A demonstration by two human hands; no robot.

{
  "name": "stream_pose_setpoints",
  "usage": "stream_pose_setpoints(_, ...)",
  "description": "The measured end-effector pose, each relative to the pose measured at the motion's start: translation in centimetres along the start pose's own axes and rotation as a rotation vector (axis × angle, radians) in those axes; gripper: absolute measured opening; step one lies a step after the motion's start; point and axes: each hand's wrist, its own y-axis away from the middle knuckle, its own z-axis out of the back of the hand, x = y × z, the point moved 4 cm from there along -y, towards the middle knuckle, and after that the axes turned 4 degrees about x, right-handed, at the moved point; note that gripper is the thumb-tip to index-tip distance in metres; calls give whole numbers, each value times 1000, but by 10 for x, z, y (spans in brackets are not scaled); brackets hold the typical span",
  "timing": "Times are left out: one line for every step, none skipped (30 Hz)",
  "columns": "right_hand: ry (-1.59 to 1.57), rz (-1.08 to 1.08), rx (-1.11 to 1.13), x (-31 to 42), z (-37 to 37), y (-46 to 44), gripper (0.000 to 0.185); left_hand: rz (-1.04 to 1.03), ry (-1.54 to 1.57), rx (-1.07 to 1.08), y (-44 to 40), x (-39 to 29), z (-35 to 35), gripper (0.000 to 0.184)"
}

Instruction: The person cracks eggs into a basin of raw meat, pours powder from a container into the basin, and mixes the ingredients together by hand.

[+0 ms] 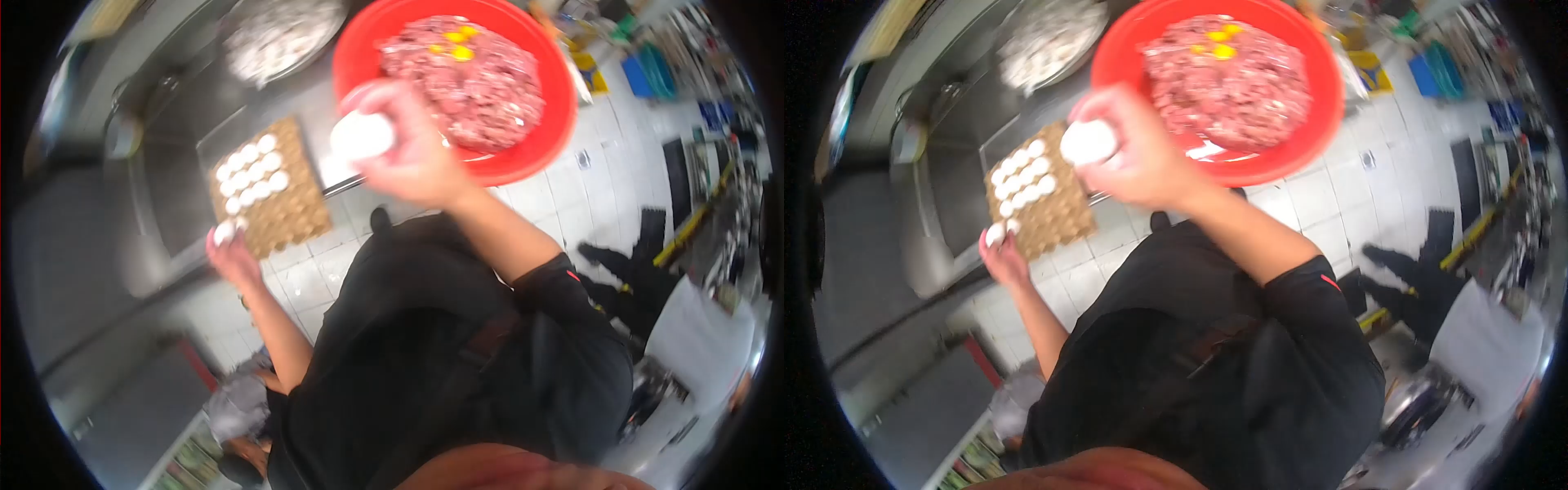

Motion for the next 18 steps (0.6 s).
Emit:
stream_pose_setpoints(-13,-6,-124,29,45,3,50,72,277,6,0,-2,4,41)
stream_pose_setpoints(5,-30,-241,55,93,15,48,152,395,41,-3,-3,7,38)
stream_pose_setpoints(349,104,-385,70,146,25,46,228,512,69,-7,-3,8,35)
stream_pose_setpoints(427,115,-554,77,197,42,47,263,459,34,-11,-4,7,30)
stream_pose_setpoints(519,89,-628,82,239,59,48,293,405,-3,-13,-1,3,25)
stream_pose_setpoints(645,6,-741,75,286,86,44,297,243,-94,-11,-1,-5,23)
stream_pose_setpoints(785,-127,-784,60,328,115,42,298,239,-81,-11,1,-19,23)
stream_pose_setpoints(919,-268,-818,42,360,142,40,289,200,-77,-7,4,-30,23)
stream_pose_setpoints(989,-381,-814,23,377,161,40,279,161,-77,-3,6,-41,23)
stream_pose_setpoints(1039,-691,-750,7,385,175,43,296,182,-68,2,9,-58,23)
stream_pose_setpoints(1138,-519,-669,-25,402,195,43,293,178,-74,7,13,-73,23)
stream_pose_setpoints(1214,-492,-629,-26,401,192,43,276,116,-44,11,18,-89,23)
stream_pose_setpoints(1286,-465,-586,-26,393,190,42,259,50,-16,16,19,-103,23)
stream_pose_setpoints(1271,-467,-575,-27,395,189,42,282,12,0,21,20,-114,23)
stream_pose_setpoints(1303,-442,-580,-27,397,186,41,272,5,-17,26,21,-123,23)
stream_pose_setpoints(1332,-419,-577,-29,396,184,41,251,-41,9,33,20,-131,21)
stream_pose_setpoints(1308,-416,-548,-38,399,190,41,227,-87,26,40,20,-135,19)
stream_pose_setpoints(1300,-494,-510,-54,409,201,41,212,-61,33,45,24,-137,17)
